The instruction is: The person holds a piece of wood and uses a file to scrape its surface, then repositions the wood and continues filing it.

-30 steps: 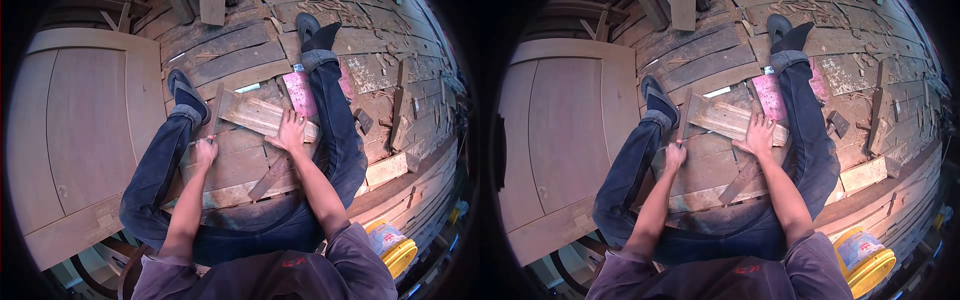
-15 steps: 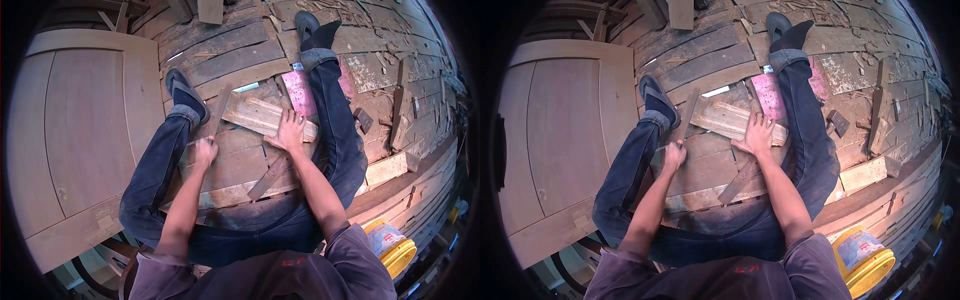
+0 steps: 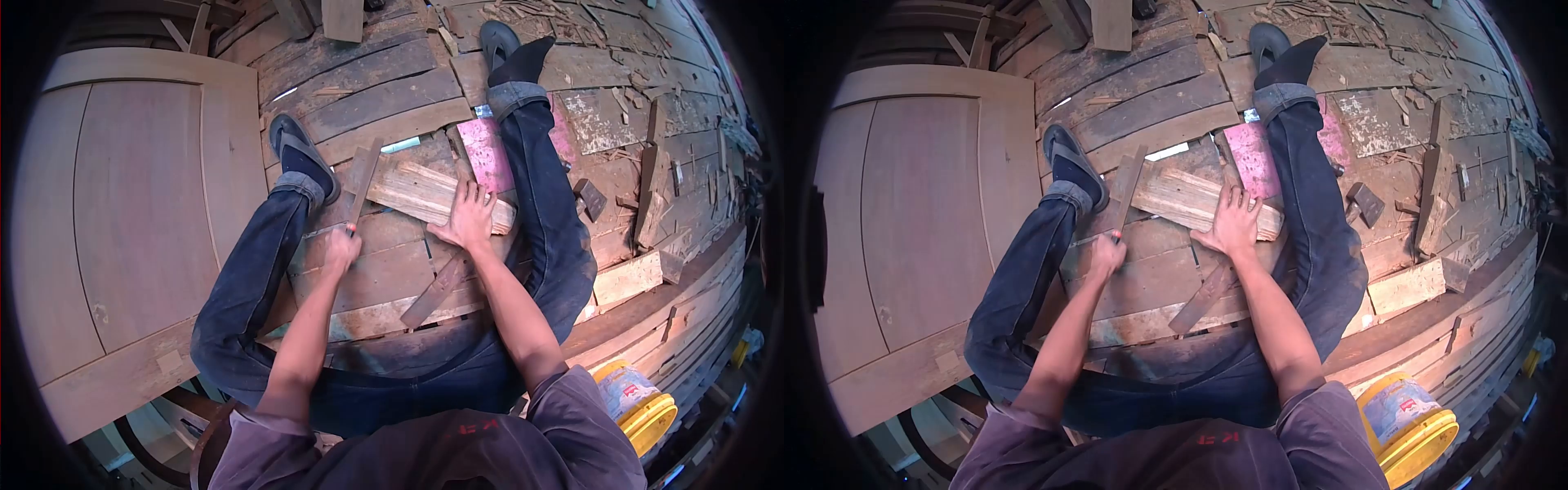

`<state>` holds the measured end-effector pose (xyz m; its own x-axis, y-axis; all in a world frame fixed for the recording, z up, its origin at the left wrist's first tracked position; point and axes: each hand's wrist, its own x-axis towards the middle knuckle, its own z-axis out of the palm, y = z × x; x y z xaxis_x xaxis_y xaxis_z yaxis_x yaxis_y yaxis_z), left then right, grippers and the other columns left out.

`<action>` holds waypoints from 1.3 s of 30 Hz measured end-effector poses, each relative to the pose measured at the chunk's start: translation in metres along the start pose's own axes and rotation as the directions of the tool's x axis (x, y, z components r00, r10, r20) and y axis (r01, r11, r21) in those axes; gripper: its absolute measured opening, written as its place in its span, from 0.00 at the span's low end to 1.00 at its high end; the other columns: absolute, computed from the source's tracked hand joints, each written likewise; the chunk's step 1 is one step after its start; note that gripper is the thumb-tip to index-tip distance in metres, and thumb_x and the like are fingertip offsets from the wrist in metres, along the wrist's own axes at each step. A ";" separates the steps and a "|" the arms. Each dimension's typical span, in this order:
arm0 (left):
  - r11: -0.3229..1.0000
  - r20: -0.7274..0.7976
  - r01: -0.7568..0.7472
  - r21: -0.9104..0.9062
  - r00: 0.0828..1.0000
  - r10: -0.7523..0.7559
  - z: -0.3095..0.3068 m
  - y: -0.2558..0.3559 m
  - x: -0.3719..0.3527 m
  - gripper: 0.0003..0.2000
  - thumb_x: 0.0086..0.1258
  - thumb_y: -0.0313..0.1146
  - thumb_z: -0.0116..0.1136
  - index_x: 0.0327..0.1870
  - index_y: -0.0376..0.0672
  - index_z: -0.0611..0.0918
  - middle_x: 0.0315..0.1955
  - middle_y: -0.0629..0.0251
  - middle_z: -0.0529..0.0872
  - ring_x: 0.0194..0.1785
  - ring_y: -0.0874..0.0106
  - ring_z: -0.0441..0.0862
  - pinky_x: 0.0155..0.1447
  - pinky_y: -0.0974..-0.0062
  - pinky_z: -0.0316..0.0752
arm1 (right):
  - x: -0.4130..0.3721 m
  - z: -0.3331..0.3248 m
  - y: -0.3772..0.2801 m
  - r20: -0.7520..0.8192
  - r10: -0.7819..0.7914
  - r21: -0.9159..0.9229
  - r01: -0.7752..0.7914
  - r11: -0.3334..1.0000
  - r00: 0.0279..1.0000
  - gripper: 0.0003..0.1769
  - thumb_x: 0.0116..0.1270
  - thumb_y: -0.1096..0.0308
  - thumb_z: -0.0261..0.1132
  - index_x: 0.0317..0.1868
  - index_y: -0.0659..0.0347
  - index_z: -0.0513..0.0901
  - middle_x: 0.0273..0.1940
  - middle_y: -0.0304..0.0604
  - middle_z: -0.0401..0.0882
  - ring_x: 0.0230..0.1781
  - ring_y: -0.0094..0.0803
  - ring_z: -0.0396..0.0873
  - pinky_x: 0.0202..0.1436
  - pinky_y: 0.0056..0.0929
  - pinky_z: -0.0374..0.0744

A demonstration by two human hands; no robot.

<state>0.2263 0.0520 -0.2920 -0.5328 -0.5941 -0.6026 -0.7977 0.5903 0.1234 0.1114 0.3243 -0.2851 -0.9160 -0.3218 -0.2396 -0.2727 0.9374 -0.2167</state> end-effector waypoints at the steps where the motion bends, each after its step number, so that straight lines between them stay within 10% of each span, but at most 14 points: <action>1: 1.000 -0.002 0.024 0.002 1.000 -0.024 0.000 -0.004 -0.005 0.22 0.66 0.41 0.57 0.48 0.27 0.84 0.49 0.29 0.83 0.58 0.43 0.82 0.63 0.51 0.77 | 0.003 -0.001 0.001 0.000 0.001 0.004 -0.001 1.000 1.000 0.70 0.37 0.29 0.75 0.73 0.70 0.62 0.66 0.55 0.66 0.70 0.52 0.63 0.74 0.67 0.55; 9: 0.997 -0.049 -0.070 0.009 0.996 0.071 -0.041 0.069 0.014 0.22 0.67 0.44 0.56 0.47 0.29 0.85 0.47 0.30 0.84 0.56 0.42 0.83 0.61 0.51 0.79 | 0.000 0.003 0.001 -0.014 -0.006 0.005 0.006 1.000 1.000 0.70 0.38 0.28 0.75 0.73 0.71 0.61 0.65 0.54 0.67 0.69 0.52 0.64 0.73 0.66 0.57; 16: 0.986 -0.210 -0.024 -0.163 0.978 -0.011 0.048 0.021 -0.027 0.21 0.67 0.42 0.57 0.42 0.26 0.84 0.42 0.28 0.84 0.51 0.38 0.84 0.55 0.49 0.81 | -0.006 0.006 -0.003 -0.049 -0.006 0.020 0.007 1.000 0.999 0.69 0.35 0.30 0.77 0.71 0.70 0.63 0.66 0.57 0.66 0.70 0.56 0.63 0.73 0.68 0.57; 20: 0.885 0.197 0.206 -0.417 0.971 -0.133 0.055 0.047 -0.076 0.14 0.65 0.36 0.55 0.37 0.30 0.82 0.24 0.48 0.85 0.25 0.55 0.86 0.29 0.58 0.82 | 0.002 0.018 0.004 -0.057 -0.028 0.036 0.030 0.999 0.998 0.70 0.37 0.32 0.77 0.73 0.70 0.59 0.68 0.59 0.63 0.71 0.57 0.61 0.74 0.70 0.54; 26: 0.730 0.450 0.117 -0.673 0.849 0.278 -0.020 0.078 -0.144 0.11 0.69 0.33 0.51 0.39 0.36 0.83 0.18 0.67 0.74 0.16 0.74 0.71 0.20 0.71 0.69 | -0.008 -0.004 0.008 0.022 0.072 0.092 -0.074 0.993 0.997 0.57 0.53 0.42 0.73 0.73 0.70 0.61 0.67 0.62 0.68 0.70 0.59 0.65 0.75 0.57 0.60; 29: 0.683 0.284 0.013 -0.730 0.915 0.286 -0.023 0.082 -0.158 0.11 0.69 0.32 0.50 0.40 0.35 0.82 0.19 0.66 0.76 0.18 0.74 0.74 0.20 0.71 0.71 | 0.010 0.031 0.027 0.172 0.175 0.699 -0.246 0.671 0.969 0.43 0.65 0.43 0.63 0.71 0.67 0.69 0.61 0.59 0.77 0.64 0.56 0.74 0.70 0.55 0.69; 30: 0.661 0.261 -0.008 -0.750 0.915 0.308 -0.032 0.084 -0.171 0.11 0.69 0.31 0.49 0.40 0.34 0.82 0.19 0.66 0.77 0.17 0.74 0.74 0.19 0.72 0.72 | -0.018 -0.003 0.010 0.311 0.118 0.888 -0.332 0.317 0.943 0.37 0.71 0.42 0.54 0.66 0.65 0.75 0.52 0.53 0.83 0.52 0.47 0.82 0.58 0.46 0.78; 31: 0.689 0.218 -0.063 -0.722 0.924 0.314 -0.033 0.083 -0.177 0.11 0.69 0.31 0.49 0.42 0.38 0.83 0.19 0.66 0.78 0.17 0.75 0.75 0.18 0.73 0.73 | -0.047 -0.045 -0.012 0.489 -0.057 0.872 -0.490 -0.013 0.871 0.40 0.72 0.37 0.49 0.65 0.65 0.75 0.51 0.51 0.82 0.48 0.40 0.81 0.53 0.39 0.79; 33: 0.591 0.028 -0.247 -0.768 0.909 0.416 -0.013 0.074 -0.179 0.13 0.66 0.36 0.57 0.46 0.42 0.85 0.31 0.64 0.91 0.25 0.72 0.86 0.20 0.71 0.78 | -0.075 -0.051 -0.021 0.359 -0.426 0.811 -0.504 -0.298 0.830 0.48 0.70 0.29 0.45 0.62 0.72 0.75 0.52 0.52 0.82 0.48 0.36 0.81 0.55 0.36 0.78; 34: 0.746 0.145 -0.199 -0.636 0.918 0.369 -0.038 0.074 -0.205 0.14 0.67 0.37 0.56 0.50 0.46 0.86 0.37 0.59 0.91 0.30 0.68 0.89 0.25 0.67 0.81 | -0.088 -0.059 -0.034 0.293 -0.550 0.805 -0.512 -0.299 0.782 0.49 0.69 0.28 0.46 0.60 0.72 0.76 0.54 0.53 0.82 0.49 0.36 0.80 0.57 0.34 0.77; 35: 0.670 -0.199 -0.399 -0.626 0.913 0.357 0.012 0.068 -0.187 0.12 0.65 0.36 0.58 0.46 0.42 0.84 0.28 0.57 0.89 0.22 0.67 0.85 0.23 0.66 0.80 | -0.094 -0.057 -0.040 0.335 -0.523 0.827 -0.511 -0.235 0.783 0.47 0.71 0.30 0.45 0.59 0.72 0.77 0.55 0.54 0.83 0.49 0.36 0.80 0.57 0.33 0.76; 37: 0.824 0.096 -0.311 -0.474 0.912 0.399 -0.018 0.058 -0.206 0.16 0.60 0.37 0.62 0.45 0.37 0.85 0.30 0.52 0.89 0.30 0.62 0.89 0.31 0.64 0.83 | -0.098 -0.036 -0.043 0.311 -0.390 0.885 -0.414 -0.213 0.867 0.36 0.76 0.40 0.50 0.50 0.71 0.82 0.53 0.56 0.84 0.55 0.38 0.81 0.65 0.39 0.75; 39: 0.860 0.050 -0.423 -0.287 0.889 0.454 -0.017 0.049 -0.211 0.18 0.59 0.36 0.63 0.49 0.37 0.85 0.35 0.50 0.91 0.37 0.60 0.91 0.36 0.64 0.85 | -0.096 -0.019 -0.038 0.293 -0.372 0.946 -0.324 -0.024 0.881 0.33 0.75 0.42 0.55 0.48 0.70 0.83 0.54 0.57 0.84 0.60 0.42 0.80 0.72 0.46 0.70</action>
<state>0.2944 0.1967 -0.1452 -0.8221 -0.2328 -0.5195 -0.5415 0.6015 0.5873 0.2036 0.3221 -0.2356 -0.6192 -0.6712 -0.4076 0.5820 -0.0438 -0.8120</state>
